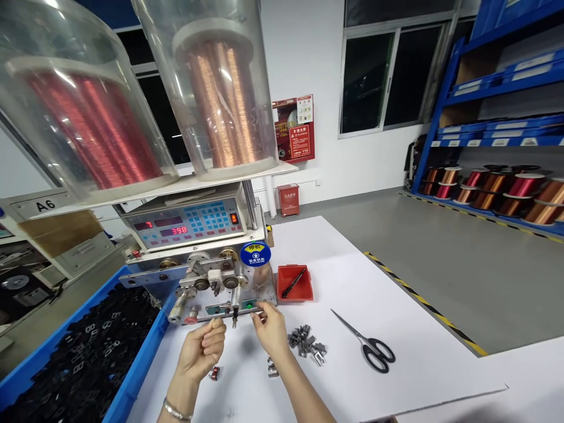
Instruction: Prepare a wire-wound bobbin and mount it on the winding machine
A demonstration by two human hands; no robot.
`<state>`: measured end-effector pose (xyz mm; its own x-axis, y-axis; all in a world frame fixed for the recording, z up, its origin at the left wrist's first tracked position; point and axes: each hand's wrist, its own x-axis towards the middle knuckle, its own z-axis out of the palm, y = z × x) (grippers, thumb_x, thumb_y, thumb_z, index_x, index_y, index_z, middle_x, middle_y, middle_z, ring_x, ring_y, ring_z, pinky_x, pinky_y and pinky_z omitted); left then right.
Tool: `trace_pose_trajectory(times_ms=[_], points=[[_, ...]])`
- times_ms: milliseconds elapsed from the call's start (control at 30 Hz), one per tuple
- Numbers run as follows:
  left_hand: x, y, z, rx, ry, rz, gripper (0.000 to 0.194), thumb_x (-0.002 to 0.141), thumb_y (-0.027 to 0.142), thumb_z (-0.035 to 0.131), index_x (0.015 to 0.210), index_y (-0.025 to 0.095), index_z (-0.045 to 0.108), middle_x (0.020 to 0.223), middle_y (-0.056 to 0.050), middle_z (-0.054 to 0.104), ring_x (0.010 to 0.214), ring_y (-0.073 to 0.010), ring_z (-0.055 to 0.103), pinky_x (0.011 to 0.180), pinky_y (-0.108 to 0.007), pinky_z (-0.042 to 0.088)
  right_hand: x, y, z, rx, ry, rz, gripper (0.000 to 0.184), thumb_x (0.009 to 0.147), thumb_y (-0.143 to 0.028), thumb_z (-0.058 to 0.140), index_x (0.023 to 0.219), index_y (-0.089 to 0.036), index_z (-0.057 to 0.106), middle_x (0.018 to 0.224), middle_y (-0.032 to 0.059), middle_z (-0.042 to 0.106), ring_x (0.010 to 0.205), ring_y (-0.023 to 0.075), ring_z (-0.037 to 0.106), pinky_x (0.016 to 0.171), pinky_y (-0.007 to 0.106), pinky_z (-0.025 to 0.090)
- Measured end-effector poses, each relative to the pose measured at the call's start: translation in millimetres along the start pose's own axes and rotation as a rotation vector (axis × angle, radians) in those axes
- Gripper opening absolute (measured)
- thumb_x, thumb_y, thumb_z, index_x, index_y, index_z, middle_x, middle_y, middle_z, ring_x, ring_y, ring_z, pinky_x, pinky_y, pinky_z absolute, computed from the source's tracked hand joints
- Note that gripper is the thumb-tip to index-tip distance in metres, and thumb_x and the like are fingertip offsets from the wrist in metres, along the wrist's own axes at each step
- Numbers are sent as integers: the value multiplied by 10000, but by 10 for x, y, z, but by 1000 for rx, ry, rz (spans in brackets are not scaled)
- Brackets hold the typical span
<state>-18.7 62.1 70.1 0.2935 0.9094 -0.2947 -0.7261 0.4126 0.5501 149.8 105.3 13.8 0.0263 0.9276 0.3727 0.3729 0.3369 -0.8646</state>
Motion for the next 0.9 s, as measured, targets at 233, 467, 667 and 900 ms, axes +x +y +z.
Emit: trace_pose_trajectory(times_ms=[233, 467, 667, 900], points=[[-485, -72, -614, 305, 280, 258, 477, 500, 397, 840, 549, 169, 424, 477, 118, 236, 384, -7, 180, 376, -153, 159, 203, 30, 102, -328, 11, 117, 226, 791, -270, 631, 581, -194, 591, 603, 55, 671, 578, 181, 617, 524, 255, 339], [-600, -150, -1094, 1238, 572, 559, 124, 693, 289, 641, 779, 212, 685, 772, -41, 636, 767, -227, 594, 709, -322, 457, -447, -112, 99, -352, -205, -17, 278, 823, -303, 569, 562, -208, 559, 550, 0, 611, 516, 147, 571, 525, 244, 343], [-500, -102, -945, 1472, 228, 462, 395, 729, 138, 573, 1068, 296, 699, 953, -51, 657, 825, -218, 600, 824, -319, 447, -1185, -97, 315, -184, -326, -158, 193, 818, -218, 500, 633, -221, 556, 593, -11, 598, 554, 146, 567, 548, 238, 406], [-463, -234, -783, 1647, 258, 467, 259, 703, 122, 556, 841, 237, 741, 852, -66, 675, 810, -225, 598, 764, -312, 443, -1332, 90, 354, -157, -289, -222, 268, 851, -344, 474, 622, -261, 583, 564, 8, 585, 502, 178, 555, 532, 300, 479]])
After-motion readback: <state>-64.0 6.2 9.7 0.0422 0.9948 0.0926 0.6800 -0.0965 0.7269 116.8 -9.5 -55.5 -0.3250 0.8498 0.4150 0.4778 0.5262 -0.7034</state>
